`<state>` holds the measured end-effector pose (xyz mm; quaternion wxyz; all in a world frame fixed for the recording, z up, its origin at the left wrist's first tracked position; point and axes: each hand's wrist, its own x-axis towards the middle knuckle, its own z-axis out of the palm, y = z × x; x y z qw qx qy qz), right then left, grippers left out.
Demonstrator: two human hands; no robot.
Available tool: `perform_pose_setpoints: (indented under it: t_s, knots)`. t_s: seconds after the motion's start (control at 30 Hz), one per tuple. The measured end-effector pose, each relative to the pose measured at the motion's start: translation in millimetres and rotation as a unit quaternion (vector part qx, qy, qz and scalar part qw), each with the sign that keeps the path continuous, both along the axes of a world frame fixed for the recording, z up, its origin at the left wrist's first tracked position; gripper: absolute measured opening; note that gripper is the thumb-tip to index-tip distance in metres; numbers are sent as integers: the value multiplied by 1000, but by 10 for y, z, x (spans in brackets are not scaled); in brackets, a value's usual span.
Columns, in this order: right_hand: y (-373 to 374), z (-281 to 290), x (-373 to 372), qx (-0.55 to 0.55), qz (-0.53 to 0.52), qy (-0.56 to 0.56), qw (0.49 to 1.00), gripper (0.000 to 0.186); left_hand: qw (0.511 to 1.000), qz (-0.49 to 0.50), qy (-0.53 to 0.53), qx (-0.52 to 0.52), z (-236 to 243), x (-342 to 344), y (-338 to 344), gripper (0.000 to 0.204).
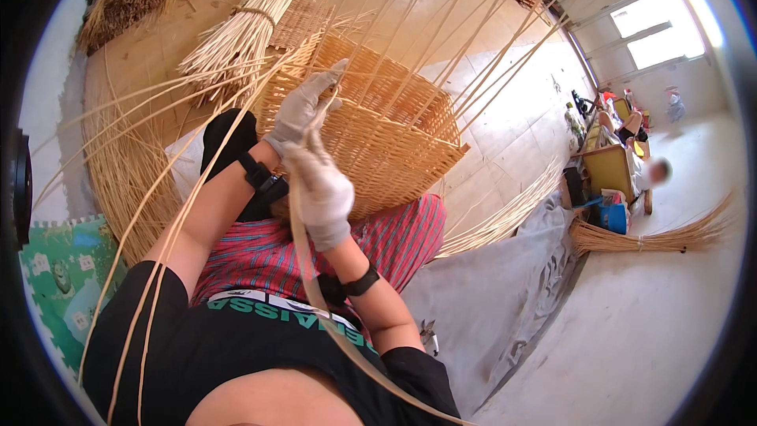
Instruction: Weaving a rectangular basket using long strips of plant material, measuring dimensions with a tape measure, and trimming strips with pliers.
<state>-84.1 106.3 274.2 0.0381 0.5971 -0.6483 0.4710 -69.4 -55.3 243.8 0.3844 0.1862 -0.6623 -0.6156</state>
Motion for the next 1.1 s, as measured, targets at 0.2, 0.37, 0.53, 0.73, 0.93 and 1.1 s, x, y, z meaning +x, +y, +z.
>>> perform_pose_setpoints:
  t_s: [0.2, 0.37, 0.53, 0.73, 0.93, 1.1]
  knots:
    - [-272, 357, -235, 51, -1, -131, 990, 34, 938, 38, -2, -345, 155, 559, 14, 28]
    - [-782, 274, -716, 195, -35, 36, 979, 36, 968, 145, 148, 139, -85, 950, -213, 19]
    - [-1050, 12, -625, 163, -127, -8, 978, 39, 963, 215, 60, 149, -200, 862, -405, 25]
    - [-1107, 52, -587, 164, -193, -2, 967, 36, 926, 278, -6, -256, 98, 961, 67, 20]
    - [-1047, 42, -778, 109, -44, -83, 990, 14, 887, 278, -97, -356, 220, 755, 281, 30]
    - [-1057, -43, -881, 80, -19, -35, 996, 18, 850, 241, -243, -401, 119, 447, 396, 47]
